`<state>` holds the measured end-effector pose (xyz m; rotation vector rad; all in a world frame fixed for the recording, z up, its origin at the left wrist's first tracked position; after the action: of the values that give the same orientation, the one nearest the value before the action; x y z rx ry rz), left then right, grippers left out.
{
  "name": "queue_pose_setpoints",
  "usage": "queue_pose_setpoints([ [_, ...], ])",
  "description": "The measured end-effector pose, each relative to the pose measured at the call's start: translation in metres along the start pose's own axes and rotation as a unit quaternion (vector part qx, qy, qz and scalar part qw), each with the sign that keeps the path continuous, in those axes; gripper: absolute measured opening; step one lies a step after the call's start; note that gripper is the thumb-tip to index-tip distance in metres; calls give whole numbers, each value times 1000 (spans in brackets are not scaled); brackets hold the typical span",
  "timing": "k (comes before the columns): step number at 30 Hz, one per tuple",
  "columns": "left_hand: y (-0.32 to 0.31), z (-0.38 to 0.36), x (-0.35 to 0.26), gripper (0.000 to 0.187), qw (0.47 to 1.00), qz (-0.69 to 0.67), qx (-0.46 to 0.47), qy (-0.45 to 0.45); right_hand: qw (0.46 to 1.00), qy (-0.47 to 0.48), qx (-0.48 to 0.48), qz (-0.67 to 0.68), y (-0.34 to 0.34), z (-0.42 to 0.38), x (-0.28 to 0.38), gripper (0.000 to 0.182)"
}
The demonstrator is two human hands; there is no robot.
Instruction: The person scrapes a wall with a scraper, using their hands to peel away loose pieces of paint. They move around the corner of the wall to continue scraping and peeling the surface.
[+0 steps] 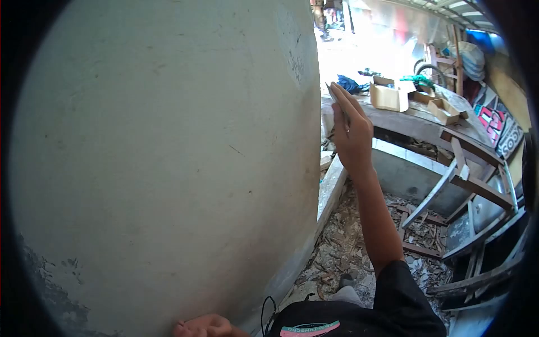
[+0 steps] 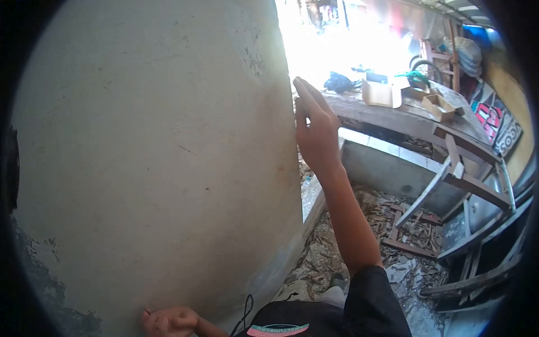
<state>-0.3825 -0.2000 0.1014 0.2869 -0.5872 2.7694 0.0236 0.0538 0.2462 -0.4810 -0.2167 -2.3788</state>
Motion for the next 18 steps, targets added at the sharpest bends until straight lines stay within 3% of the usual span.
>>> queue_pose_setpoints([
  [1,3,-1,3,20,999,-37,-11,-3,999,31,-5,-38,-5,7,5,39],
  [4,-26,28,-18,20,996,-35,-73,23,1000,-5,16,-8,-24,20,13,35],
  [12,-18,0,-13,20,985,-113,-122,51,992,24,0,-122,-34,41,15,32],
  [17,-13,-8,-9,21,981,-129,-134,61,995,-28,7,-99,-33,54,25,30],
  [18,-13,-9,-9,21,980,-131,-136,61,995,2,-6,-100,-33,51,28,29],
])
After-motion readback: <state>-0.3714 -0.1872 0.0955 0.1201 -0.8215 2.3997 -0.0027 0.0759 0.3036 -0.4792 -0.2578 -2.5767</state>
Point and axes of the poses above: each hand's wrist, its own z-axis towards the middle knuckle, its own y-axis out of the back of the hand, x = y × z, the point moved 8 cm from there along z, towards the middle knuckle, and after that the axes turned 3 degrees about -x, right-handed, at the moved point
